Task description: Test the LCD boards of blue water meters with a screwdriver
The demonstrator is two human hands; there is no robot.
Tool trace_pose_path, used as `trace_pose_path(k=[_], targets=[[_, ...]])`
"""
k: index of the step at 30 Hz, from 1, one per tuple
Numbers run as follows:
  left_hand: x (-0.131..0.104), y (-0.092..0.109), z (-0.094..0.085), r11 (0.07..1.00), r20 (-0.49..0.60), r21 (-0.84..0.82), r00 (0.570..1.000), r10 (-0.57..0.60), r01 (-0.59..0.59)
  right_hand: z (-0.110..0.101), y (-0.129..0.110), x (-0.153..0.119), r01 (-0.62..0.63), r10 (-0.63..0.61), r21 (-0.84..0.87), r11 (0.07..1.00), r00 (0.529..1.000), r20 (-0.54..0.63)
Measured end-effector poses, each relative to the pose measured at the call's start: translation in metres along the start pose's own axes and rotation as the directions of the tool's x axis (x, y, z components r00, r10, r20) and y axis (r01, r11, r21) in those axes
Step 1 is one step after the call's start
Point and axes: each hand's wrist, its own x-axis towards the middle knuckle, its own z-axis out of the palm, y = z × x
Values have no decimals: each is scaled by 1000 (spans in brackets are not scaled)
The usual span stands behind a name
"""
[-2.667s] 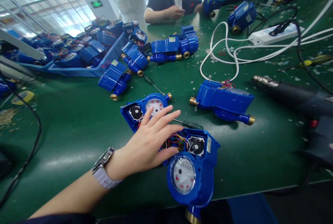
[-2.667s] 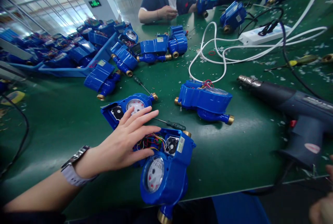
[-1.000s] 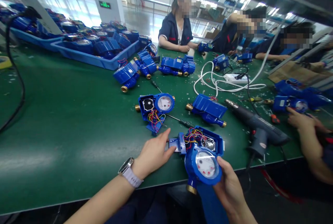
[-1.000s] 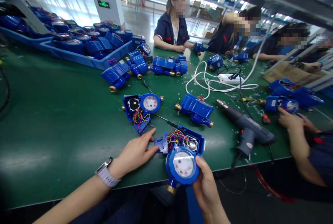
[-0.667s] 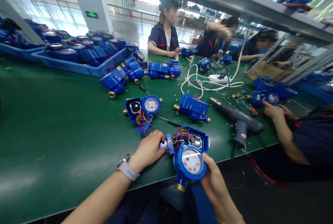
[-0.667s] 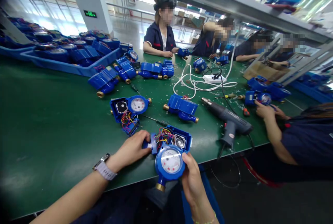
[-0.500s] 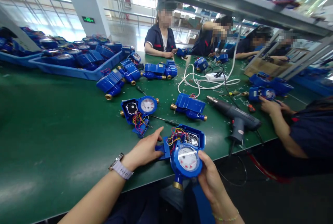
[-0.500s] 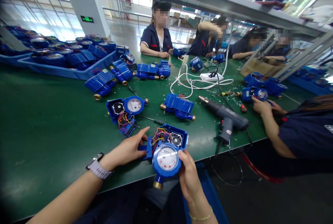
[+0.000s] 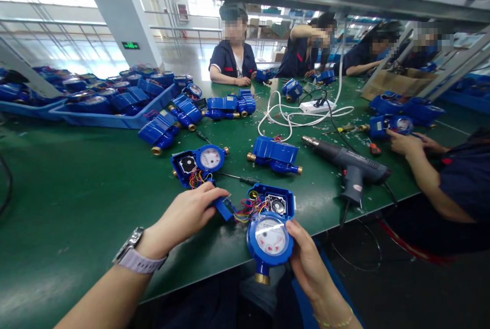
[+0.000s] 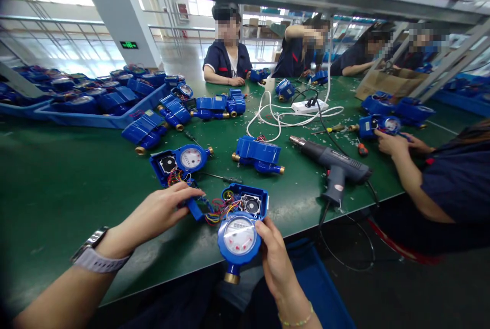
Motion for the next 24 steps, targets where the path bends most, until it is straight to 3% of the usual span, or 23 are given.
trace_pose_path(k=[2, 5, 8, 10, 12, 14, 19, 22, 24], targets=[[1, 1, -13, 982, -199, 177, 975, 102, -67, -2, 1, 0, 2, -2, 1, 1000, 1000, 12], [12, 11, -23, 943, -433, 238, 844, 317, -232, -5, 2, -1, -1, 1, 1, 1000, 998, 56], [32, 26, -17, 896, -558, 92, 722, 408, -435, -7, 2, -3, 6, -6, 0, 1000, 993, 114], [47, 36, -5, 846, -614, -72, 692, 379, -528, -6, 2, -4, 20, -20, -2, 1000, 990, 137], [60, 45, 11, 782, -630, -256, 712, 311, -568, -4, 1, -5, 37, -36, -5, 999, 988, 148], [70, 52, 25, 699, -588, -449, 773, 238, -557, -3, 2, -4, 53, -52, -5, 999, 988, 143], [80, 64, 45, 495, -331, -798, 936, 120, -345, -3, 4, -2, 64, -63, -8, 998, 992, 112], [84, 65, 45, 462, -233, -852, 969, 85, -245, -3, 4, -2, 62, -60, -11, 998, 993, 100], [86, 63, 43, 499, -220, -836, 973, 75, -228, -2, 3, -3, 64, -62, -12, 998, 994, 89]])
